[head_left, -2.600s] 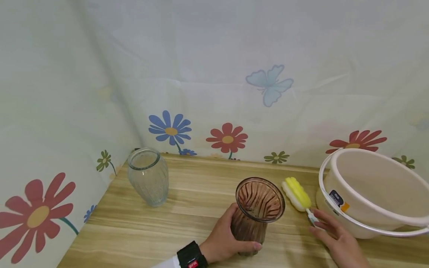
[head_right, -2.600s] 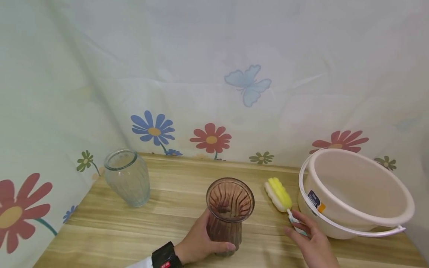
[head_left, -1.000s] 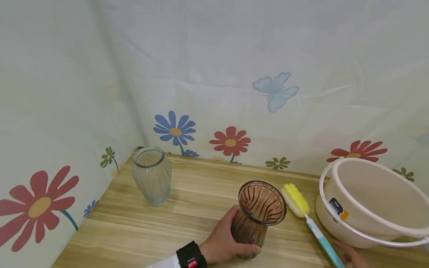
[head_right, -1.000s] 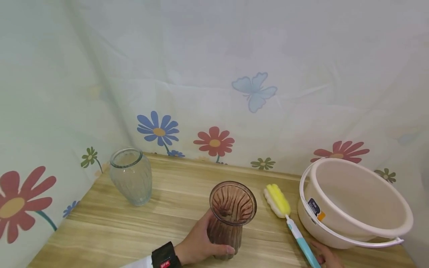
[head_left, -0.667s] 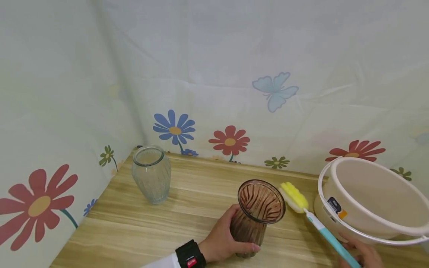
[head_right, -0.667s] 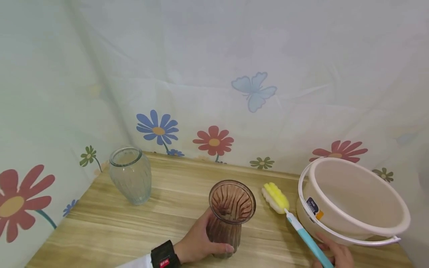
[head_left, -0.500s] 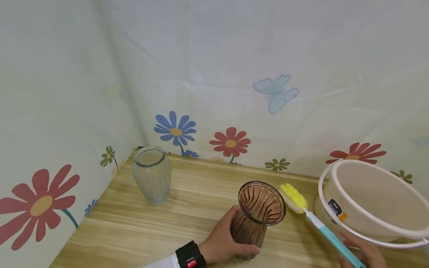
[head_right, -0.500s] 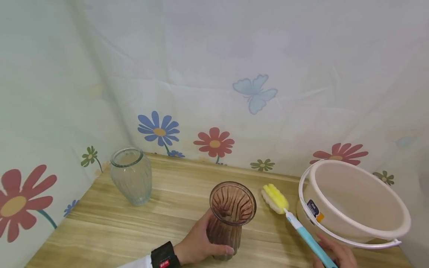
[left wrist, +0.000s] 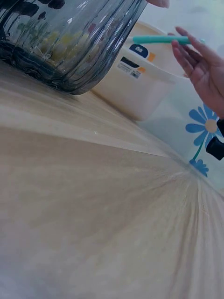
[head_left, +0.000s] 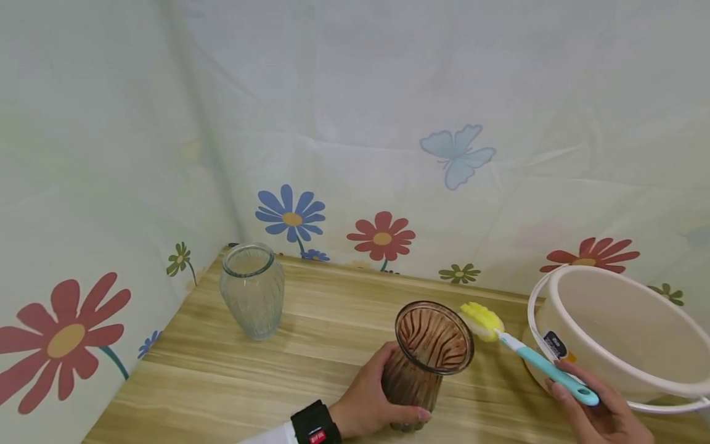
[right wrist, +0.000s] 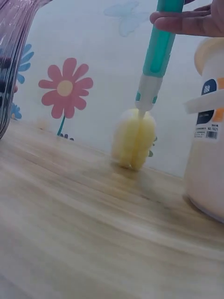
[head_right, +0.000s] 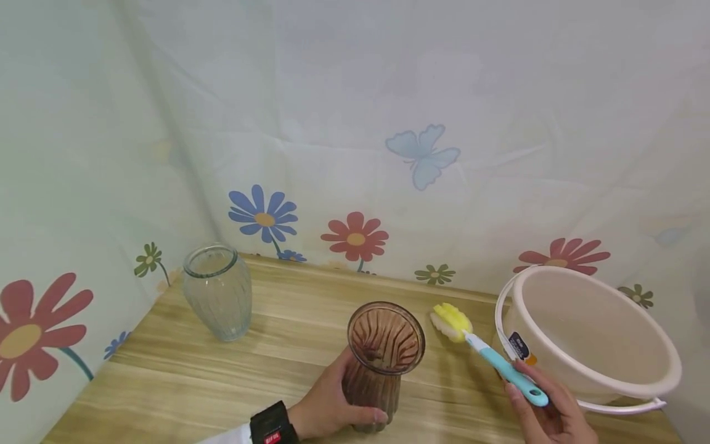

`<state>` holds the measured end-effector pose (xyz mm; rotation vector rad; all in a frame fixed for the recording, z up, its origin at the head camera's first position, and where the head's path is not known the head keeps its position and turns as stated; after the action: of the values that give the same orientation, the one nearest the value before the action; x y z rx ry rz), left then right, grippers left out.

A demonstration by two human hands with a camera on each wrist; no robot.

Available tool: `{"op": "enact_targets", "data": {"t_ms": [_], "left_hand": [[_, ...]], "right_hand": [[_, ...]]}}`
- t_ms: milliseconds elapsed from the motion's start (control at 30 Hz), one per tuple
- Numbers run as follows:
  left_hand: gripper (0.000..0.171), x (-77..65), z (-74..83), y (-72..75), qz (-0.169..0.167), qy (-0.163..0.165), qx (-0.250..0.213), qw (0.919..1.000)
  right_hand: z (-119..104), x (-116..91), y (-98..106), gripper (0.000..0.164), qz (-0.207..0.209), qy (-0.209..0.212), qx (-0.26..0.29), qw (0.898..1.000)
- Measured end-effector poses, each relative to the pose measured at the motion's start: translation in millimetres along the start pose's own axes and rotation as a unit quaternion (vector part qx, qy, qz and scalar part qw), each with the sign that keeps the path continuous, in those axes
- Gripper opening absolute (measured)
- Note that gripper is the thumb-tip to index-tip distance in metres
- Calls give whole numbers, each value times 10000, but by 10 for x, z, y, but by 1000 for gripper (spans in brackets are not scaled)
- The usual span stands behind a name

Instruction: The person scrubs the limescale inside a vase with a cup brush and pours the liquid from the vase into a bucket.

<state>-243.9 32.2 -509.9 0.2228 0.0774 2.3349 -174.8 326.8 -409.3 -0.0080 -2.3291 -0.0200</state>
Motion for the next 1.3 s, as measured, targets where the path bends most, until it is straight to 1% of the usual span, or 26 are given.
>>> {"op": "enact_targets", "data": {"t_ms": [33,67,100,167,200,233,267,300,333,367,400,433,467,533,567,600,667,700,800,867,933,1000,1133,1167,1233,1300], "left_hand": [[82,0,2,0,0,2,6,10000],[82,0,5,-2,-4,7,8,10000],[83,1,9,-2,-8,5,15,10000],[83,2,12,-1,-18,7,35,10000],[83,2,13,0,-20,14,48,10000],[83,2,15,2,-24,14,64,10000],[84,3,14,4,-30,23,67,10000],[84,3,13,6,-36,34,73,10000],[84,2,9,9,-38,53,75,10000],[84,1,6,11,-40,67,72,9999],[84,0,3,12,-42,75,63,9999],[83,-1,-1,13,-45,83,49,9999],[83,-2,-4,13,-47,81,42,9999],[83,-4,-8,14,-46,60,13,10000],[83,-5,-9,13,-44,59,-1,10000],[83,-7,-9,13,-43,55,-10,10000],[83,-10,-6,13,-37,34,-20,10000],[83,-12,-6,11,-44,43,-45,10000],[83,-14,-8,6,-71,30,-68,9999],[82,-13,-15,3,-86,18,-81,9999],[82,-11,-23,1,-92,-9,-76,9999],[82,-10,-25,0,-87,-51,-69,9999],[82,-4,-8,-5,-66,-158,-4,9999],[82,0,-1,-7,-67,-192,10,9998],[82,4,16,-9,-61,-259,64,9996],[82,6,31,-7,-61,-324,89,9994]], "right_hand": [[9,17,-19,38,-202,235,476,9984],[16,32,-40,38,-302,250,717,9967],[19,49,-54,38,-277,96,598,9978],[12,76,-83,38,-50,-409,72,9991],[6,91,-99,37,19,-603,-171,9980],[-2,111,-119,37,-14,-717,-419,9965],[-13,134,-137,36,-66,-902,-863,9922],[-23,162,-157,36,-206,-902,-1185,9886],[-27,189,-175,35,-365,-801,-1414,9860],[-27,218,-195,34,-566,-648,-1521,9846],[-19,245,-213,34,-776,-470,-1503,9845],[-5,269,-228,32,-944,-437,-1573,9821],[12,297,-240,30,-1103,-359,-1498,9819],[63,347,-271,29,-1495,-130,-855,9850],[86,374,-290,29,-1669,-43,-534,9845],[107,402,-310,30,-1808,-22,-341,9829],[144,457,-341,34,-1974,-52,-131,9802],[159,483,-353,37,-2008,-99,-156,9795],[194,556,-372,39,-1941,-313,-518,9791],[211,602,-379,34,-1895,-352,-650,9791],[221,649,-394,27,-1860,-276,-506,9809],[219,700,-408,21,-1815,-137,-220,9830],[164,797,-426,25,-1742,322,494,9830],[139,818,-429,27,-1733,475,698,9812],[89,853,-441,29,-1737,711,1208,9748],[50,886,-458,31,-1748,937,1789,9637]]}}
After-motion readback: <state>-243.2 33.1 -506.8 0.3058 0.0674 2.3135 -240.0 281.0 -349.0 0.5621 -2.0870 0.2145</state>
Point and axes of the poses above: each hand's wrist, its own x-axis towards the middle knuckle, its own y-axis out of the back of the hand, z = x × y, the point moved 6 cm from there along x, towards the middle knuckle, and after that the axes turned 14 degrees about -z, right-handed, at the moved point
